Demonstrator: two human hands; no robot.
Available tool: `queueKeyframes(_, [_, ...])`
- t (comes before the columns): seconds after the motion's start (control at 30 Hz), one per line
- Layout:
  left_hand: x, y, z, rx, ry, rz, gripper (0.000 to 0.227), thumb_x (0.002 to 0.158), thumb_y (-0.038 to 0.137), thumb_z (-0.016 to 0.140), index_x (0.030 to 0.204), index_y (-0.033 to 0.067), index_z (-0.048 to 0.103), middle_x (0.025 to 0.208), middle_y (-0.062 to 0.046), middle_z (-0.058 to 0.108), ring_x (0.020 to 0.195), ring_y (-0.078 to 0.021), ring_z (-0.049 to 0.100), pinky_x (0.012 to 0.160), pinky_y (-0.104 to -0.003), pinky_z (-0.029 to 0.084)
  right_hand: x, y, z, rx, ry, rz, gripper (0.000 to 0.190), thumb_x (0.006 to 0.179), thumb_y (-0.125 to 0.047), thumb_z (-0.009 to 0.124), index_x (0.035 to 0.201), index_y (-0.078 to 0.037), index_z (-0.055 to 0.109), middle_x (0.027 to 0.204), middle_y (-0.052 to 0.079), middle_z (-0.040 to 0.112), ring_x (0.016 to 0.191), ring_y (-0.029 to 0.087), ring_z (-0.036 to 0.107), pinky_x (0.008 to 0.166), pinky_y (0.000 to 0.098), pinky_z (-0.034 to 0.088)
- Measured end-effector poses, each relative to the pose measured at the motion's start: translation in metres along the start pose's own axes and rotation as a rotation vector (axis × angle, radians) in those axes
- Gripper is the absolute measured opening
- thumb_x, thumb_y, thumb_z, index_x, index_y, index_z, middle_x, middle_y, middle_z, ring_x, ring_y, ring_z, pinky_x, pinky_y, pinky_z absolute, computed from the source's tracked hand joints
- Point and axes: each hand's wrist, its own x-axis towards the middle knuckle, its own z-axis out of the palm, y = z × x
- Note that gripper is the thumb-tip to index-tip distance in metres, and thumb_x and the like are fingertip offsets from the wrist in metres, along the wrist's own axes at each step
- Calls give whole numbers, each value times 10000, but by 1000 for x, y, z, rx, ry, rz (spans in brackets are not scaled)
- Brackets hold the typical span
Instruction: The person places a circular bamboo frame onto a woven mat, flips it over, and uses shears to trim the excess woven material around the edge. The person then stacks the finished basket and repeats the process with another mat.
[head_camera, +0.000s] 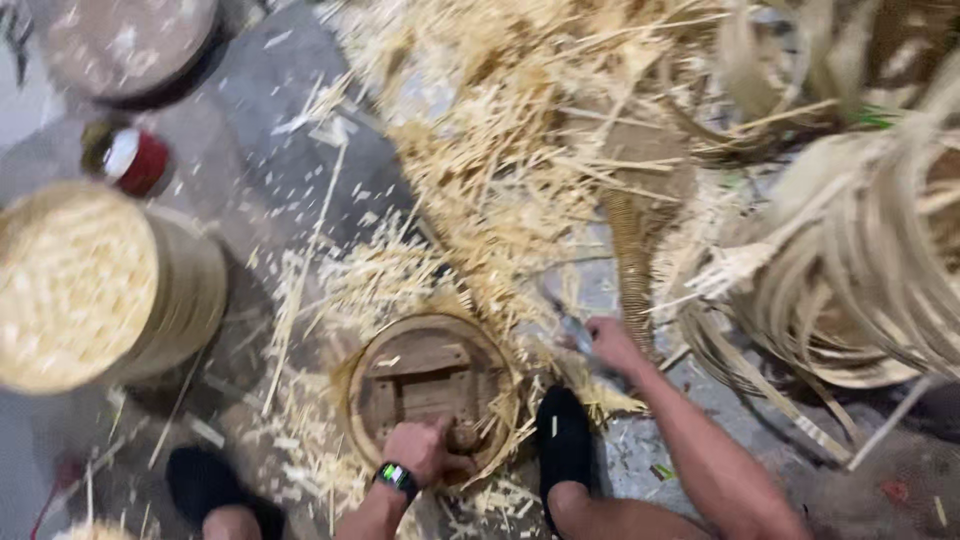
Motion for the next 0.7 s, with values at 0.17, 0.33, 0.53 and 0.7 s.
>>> queueKeyframes(0.17, [6,17,-29,51,-157,-268,921,658,848,689,1317,217,563,738,-108,729,673,-296,717,622,-447,572,-63,-63,-25,18,64,-38,584,803,-592,785,984,-45,694,864,141,679,784,270,656,730,431,531])
queueKeyframes(0.33, [31,11,-6,46,-3,-224,817,619,903,760,1001,187,671,705,-122,698,660,-345,693,597,-492,554,-86,-97,-37,-32,-101,-102,457,917,-490,613,1179,-125,697,1118,95,600,1016,246,613,909,418,507])
queueKeyframes(0.53, [25,13,20,-35,169,-470,1123,535,863,752,1269,38,549,1291,-198,603,1280,-361,540,1122,-523,407,-66,-129,-23,-415,-82,-240,684,836,-629,673,1230,-72,626,1278,187,556,1201,352,530,1010,487,485])
queueKeyframes(0.7, [96,27,56,-132,709,-729,1153,741,801,698,1398,-116,461,1430,-404,403,1417,-579,325,1128,-689,199,-36,-151,-14,-609,-104,-331,681,864,-584,659,1224,-7,616,1206,212,602,1152,343,565,1047,441,464])
